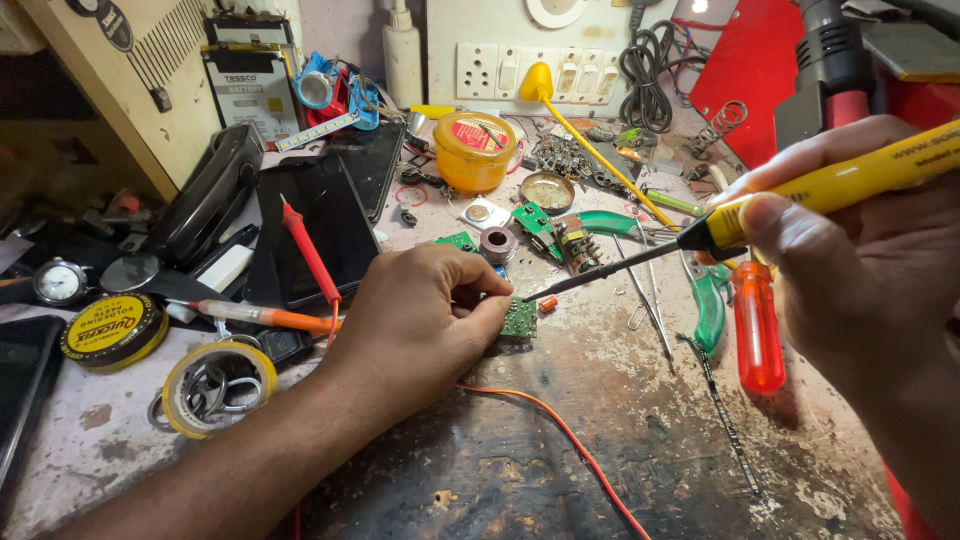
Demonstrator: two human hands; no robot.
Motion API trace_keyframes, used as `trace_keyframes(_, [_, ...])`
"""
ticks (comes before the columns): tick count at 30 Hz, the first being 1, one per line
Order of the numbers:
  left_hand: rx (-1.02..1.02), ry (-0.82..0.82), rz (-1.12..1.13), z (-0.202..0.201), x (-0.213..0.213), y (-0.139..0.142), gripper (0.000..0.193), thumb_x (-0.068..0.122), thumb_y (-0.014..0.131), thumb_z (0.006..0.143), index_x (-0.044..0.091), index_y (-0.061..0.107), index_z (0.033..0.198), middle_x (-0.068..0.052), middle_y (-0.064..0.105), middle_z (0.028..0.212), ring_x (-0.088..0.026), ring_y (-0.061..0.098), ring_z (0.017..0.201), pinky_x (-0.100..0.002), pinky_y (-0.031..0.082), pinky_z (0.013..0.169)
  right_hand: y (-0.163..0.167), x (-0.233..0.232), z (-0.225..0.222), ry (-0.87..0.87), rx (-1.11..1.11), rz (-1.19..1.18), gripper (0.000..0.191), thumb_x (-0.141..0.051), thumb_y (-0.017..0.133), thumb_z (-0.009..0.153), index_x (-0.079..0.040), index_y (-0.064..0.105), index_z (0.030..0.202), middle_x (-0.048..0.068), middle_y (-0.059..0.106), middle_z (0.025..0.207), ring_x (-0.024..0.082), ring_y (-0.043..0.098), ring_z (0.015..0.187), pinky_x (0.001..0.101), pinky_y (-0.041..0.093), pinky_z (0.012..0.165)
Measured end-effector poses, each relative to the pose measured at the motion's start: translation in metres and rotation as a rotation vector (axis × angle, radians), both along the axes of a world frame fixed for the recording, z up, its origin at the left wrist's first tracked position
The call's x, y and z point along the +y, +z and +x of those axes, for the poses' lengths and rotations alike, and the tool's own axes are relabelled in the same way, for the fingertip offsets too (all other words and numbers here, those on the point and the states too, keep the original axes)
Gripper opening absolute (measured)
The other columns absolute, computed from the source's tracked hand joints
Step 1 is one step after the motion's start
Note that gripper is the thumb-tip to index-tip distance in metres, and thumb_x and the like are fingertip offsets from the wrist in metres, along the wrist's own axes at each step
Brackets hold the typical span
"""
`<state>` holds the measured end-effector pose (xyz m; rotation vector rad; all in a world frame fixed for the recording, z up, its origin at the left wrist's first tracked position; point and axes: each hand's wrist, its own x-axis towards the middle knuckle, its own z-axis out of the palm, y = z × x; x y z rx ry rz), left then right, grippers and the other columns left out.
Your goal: The person repairs a small green circuit board at a cluttered electronics workbench. They first handle and inspect the board and a small component, then use a soldering iron to solder points on the board, repositioning it and checking it between soldering passes.
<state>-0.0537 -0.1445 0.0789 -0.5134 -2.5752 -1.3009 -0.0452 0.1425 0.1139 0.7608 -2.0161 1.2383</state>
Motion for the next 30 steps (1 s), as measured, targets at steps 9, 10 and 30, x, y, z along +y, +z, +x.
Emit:
trace_keyframes(9, [-0.081, -0.072, -0.103, 0.000, -0.004, 0.005, 0.050, 0.024, 0.087, 0.066, 0.009, 0.074, 0.112, -0.005, 0.077, 0.090, -0.014, 0.076, 0.077, -0.029, 0.060, 0.073, 0.005, 0.000, -0.001, 0.183, -0.066, -0.184, 0.016, -0.010, 0.059, 0.104, -0.003, 0.051, 0.116, 0.016, 0.065, 0.097, 0.021, 0.069, 0.085, 0.0394, 0.064, 0.092])
trace_keyframes(10, [-0.063, -0.084, -0.123, 0.000, -0.004, 0.004, 0.054, 0.024, 0.088, 0.065, 0.009, 0.073, 0.115, -0.005, 0.076, 0.093, -0.014, 0.075, 0.079, -0.030, 0.060, 0.075, 0.006, 0.000, -0.001, 0.182, -0.065, -0.186, 0.016, -0.009, 0.058, 0.104, -0.003, 0.050, 0.117, 0.016, 0.065, 0.097, 0.022, 0.069, 0.084, 0.0400, 0.064, 0.091])
trace_keyframes(30, [0.182, -0.194, -0.039, 0.024, -0.014, 0.014, 0.038, 0.015, 0.086, 0.070, 0.007, 0.073, 0.105, -0.008, 0.069, 0.098, -0.021, 0.070, 0.082, -0.036, 0.057, 0.074, 0.048, 0.057, -0.039, -0.263, 0.181, -0.032, 0.016, -0.004, 0.060, 0.120, 0.003, 0.048, 0.129, 0.008, 0.062, 0.104, 0.010, 0.063, 0.085, 0.0213, 0.054, 0.082])
